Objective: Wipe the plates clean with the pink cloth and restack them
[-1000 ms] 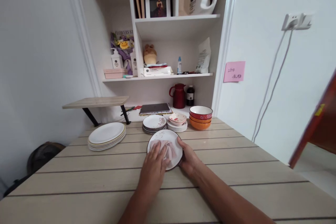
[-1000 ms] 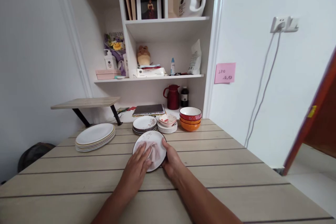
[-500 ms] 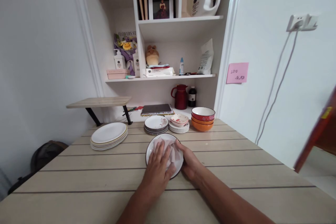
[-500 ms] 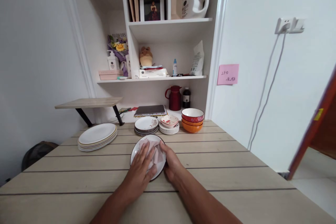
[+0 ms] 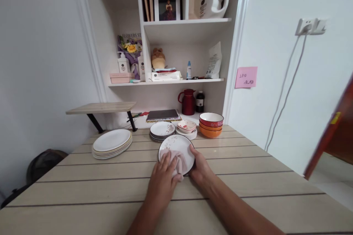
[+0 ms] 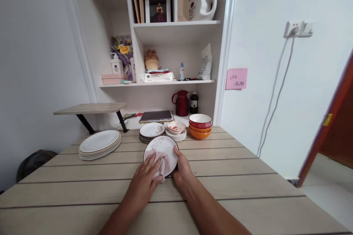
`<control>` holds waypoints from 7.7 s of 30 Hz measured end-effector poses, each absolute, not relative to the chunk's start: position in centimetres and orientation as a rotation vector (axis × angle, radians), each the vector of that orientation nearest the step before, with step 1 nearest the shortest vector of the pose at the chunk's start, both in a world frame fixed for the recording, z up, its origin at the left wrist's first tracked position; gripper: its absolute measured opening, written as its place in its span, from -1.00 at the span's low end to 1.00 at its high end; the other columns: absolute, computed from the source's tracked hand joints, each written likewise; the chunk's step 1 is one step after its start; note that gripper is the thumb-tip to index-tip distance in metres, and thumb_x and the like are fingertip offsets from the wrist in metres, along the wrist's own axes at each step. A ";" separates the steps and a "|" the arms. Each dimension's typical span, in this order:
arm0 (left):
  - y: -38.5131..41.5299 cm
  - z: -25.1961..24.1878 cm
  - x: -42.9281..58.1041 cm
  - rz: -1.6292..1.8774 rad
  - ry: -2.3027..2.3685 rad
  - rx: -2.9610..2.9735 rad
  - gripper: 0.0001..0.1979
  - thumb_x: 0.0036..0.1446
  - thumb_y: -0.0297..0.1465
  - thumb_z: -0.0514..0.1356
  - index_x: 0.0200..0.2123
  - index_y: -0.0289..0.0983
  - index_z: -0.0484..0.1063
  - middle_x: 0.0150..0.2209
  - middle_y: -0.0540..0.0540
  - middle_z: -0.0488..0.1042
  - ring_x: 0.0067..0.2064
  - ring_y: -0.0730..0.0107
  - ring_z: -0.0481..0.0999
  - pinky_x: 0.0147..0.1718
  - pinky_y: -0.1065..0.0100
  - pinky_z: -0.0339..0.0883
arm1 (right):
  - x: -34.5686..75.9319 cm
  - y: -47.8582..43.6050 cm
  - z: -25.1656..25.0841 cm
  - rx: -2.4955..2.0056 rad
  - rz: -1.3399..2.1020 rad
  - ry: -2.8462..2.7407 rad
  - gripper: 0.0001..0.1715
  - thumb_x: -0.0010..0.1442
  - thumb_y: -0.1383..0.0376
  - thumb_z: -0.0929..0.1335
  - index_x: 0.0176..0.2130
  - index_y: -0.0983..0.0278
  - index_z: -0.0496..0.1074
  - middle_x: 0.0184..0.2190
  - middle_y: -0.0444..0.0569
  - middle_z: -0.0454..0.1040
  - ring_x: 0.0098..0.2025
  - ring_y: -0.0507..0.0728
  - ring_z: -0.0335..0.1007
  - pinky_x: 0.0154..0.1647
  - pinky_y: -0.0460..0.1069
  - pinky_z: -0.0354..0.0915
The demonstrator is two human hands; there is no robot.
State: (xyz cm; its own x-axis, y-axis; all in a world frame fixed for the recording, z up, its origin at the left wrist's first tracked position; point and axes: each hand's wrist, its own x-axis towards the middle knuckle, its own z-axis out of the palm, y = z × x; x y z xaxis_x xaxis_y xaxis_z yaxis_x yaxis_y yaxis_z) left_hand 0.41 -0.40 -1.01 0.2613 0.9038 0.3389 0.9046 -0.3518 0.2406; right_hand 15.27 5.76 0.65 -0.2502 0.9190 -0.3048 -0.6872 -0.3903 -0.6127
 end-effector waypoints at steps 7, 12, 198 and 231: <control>-0.5 -1.0 0.3 -0.627 -2.009 -2.195 -0.45 0.20 -0.34 0.07 0.27 -0.20 0.18 0.37 -0.17 -0.01 0.37 0.06 -0.05 0.25 -0.07 0.00 | 15.3 5.2 0.5 -0.865 1.814 -0.595 -0.43 0.17 0.01 0.33 0.03 0.33 0.41 -0.12 0.11 0.58 -0.11 0.26 0.50 -0.05 0.14 0.34; 0.1 -1.2 -0.3 -0.744 -1.964 -2.124 -0.46 0.26 -0.27 -0.01 0.28 -0.28 0.16 0.37 -0.26 -0.03 0.38 0.02 -0.08 0.23 -0.11 0.01 | 15.0 4.3 0.6 -0.831 1.847 -0.803 -0.43 0.12 0.02 0.38 0.01 0.30 0.43 -0.10 0.09 0.58 -0.13 0.23 0.50 -0.03 0.10 0.32; -1.1 -0.4 0.7 -0.575 -1.983 -2.210 -0.44 0.26 -0.21 -0.01 0.29 -0.25 0.12 0.37 -0.25 -0.02 0.35 0.03 0.02 0.19 -0.02 0.14 | 14.9 4.4 1.5 -0.975 1.761 -0.734 -0.63 0.24 0.10 0.29 -0.06 0.28 0.43 -0.19 0.02 0.60 -0.28 0.14 0.53 -0.16 0.04 0.37; -1.1 0.2 0.7 -0.478 -2.053 -2.254 -0.44 0.28 -0.22 -0.06 0.32 -0.21 0.06 0.38 -0.18 -0.08 0.38 0.10 -0.06 0.23 -0.07 0.01 | 15.0 4.6 1.3 -0.964 1.757 -0.775 -0.58 0.23 0.08 0.30 -0.02 0.28 0.42 -0.16 0.04 0.59 -0.25 0.15 0.52 -0.12 0.06 0.36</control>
